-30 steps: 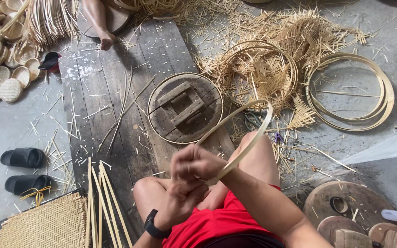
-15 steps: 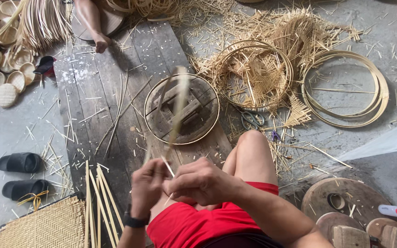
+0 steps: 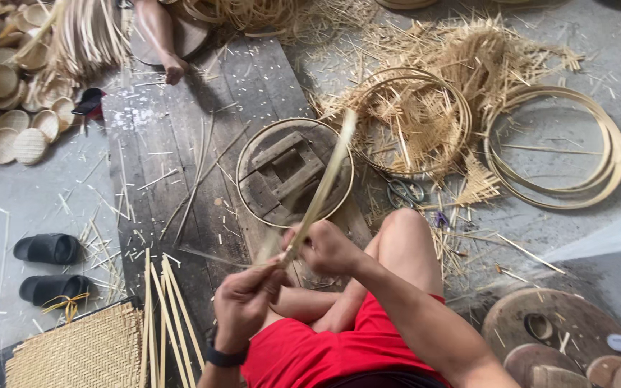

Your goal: The person sits cross-legged on the floor and repeatedly bends long, thin bamboo strips into circular hoops by hand. They pick up individual strips, flex them into loops, and overlap the ends to form rings, which are placed on the floor nearby.

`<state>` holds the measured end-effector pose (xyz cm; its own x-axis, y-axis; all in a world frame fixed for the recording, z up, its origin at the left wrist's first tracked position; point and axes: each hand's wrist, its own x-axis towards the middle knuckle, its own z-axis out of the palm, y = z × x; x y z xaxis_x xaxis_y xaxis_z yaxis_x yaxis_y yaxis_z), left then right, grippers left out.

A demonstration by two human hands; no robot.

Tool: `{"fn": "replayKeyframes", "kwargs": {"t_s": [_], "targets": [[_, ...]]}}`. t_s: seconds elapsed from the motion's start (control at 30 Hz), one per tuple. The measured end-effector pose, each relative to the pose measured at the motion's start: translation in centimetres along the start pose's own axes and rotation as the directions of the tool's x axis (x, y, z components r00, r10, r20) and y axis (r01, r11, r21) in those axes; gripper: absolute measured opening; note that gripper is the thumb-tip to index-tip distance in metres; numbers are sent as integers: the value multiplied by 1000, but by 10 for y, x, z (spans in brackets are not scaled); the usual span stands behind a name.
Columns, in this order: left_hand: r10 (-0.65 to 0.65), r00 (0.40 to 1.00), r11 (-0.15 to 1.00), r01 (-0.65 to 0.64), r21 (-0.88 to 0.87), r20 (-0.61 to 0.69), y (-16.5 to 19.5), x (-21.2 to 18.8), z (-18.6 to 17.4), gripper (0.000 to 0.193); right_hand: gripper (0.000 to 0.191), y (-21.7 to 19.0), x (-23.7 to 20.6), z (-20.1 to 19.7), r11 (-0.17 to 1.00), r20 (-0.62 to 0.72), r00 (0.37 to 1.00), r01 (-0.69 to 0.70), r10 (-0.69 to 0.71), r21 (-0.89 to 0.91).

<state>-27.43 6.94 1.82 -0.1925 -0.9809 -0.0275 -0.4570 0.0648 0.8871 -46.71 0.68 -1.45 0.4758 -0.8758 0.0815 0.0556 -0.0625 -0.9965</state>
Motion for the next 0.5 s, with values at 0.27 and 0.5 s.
{"fn": "replayKeyframes", "kwargs": {"t_s": [0.27, 0.5], "targets": [[439, 857, 898, -425, 114, -270, -16, 40, 7, 23, 27, -20, -8, 18, 806, -39, 821, 550, -570, -218], [471, 829, 881, -461, 108, -302, -35, 43, -7, 38, 27, 5, 5, 31, 868, -103, 893, 390, -438, -306]]}}
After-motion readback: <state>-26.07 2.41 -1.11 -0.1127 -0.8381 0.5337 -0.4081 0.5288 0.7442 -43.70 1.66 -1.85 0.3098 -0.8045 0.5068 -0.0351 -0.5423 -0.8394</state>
